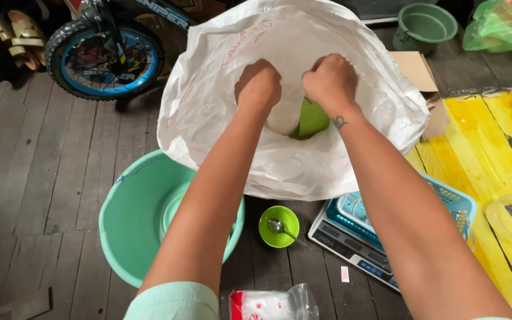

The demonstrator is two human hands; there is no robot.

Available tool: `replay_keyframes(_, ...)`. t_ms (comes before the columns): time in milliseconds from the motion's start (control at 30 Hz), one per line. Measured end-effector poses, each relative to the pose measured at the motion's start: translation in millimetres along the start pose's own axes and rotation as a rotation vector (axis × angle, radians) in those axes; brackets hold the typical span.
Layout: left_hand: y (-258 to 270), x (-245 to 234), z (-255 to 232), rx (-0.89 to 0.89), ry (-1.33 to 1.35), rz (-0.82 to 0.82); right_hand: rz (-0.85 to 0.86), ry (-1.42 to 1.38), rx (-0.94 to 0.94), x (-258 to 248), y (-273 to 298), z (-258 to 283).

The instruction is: Scooping white powder from a large sack into small plastic bags and tying them shut for packaging.

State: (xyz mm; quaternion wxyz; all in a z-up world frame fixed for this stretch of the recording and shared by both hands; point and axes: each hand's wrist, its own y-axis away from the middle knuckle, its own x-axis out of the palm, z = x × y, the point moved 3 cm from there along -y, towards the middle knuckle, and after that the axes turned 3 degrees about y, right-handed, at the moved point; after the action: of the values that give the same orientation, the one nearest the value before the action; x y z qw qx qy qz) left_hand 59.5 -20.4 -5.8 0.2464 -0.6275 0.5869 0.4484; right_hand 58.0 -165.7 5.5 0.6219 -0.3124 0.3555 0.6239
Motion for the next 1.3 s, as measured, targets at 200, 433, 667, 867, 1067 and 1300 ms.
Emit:
replay_keyframes(200, -13.8, 15.0, -0.9, 0.084, -0.001, 0.011, -0.127, 0.116, -0.013, 0.4, -7.2, -23.4)
replay_keyframes(433, -19.5, 8.6, -7.3, 0.141, 0.056, -0.172, -0.101, -0.218, 0.078, -13.6, 4.3, -19.6)
replay_keyframes(667, -23.1, 2.0, 8.5, 0.306, 0.006, -0.132, -0.055, -0.77, 0.318, 44.0, -44.6, -74.8)
replay_keyframes(867, -17.9, -15.7, 32.5, 0.16, -0.149, 0.006, 0.306, 0.288, -0.162, 69.1, -40.6, -53.9)
replay_keyframes(1067, -13.5, -13.3, 44.0, 0.241, -0.286, 0.067, 0.49, 0.446, -0.164, 113.0, -72.8, -66.8)
replay_keyframes(1300, -22.2, -24.5, 48.7, 0.279, -0.073, -0.2, 0.556, 0.517, -0.055, 89.7, -56.2, -44.7)
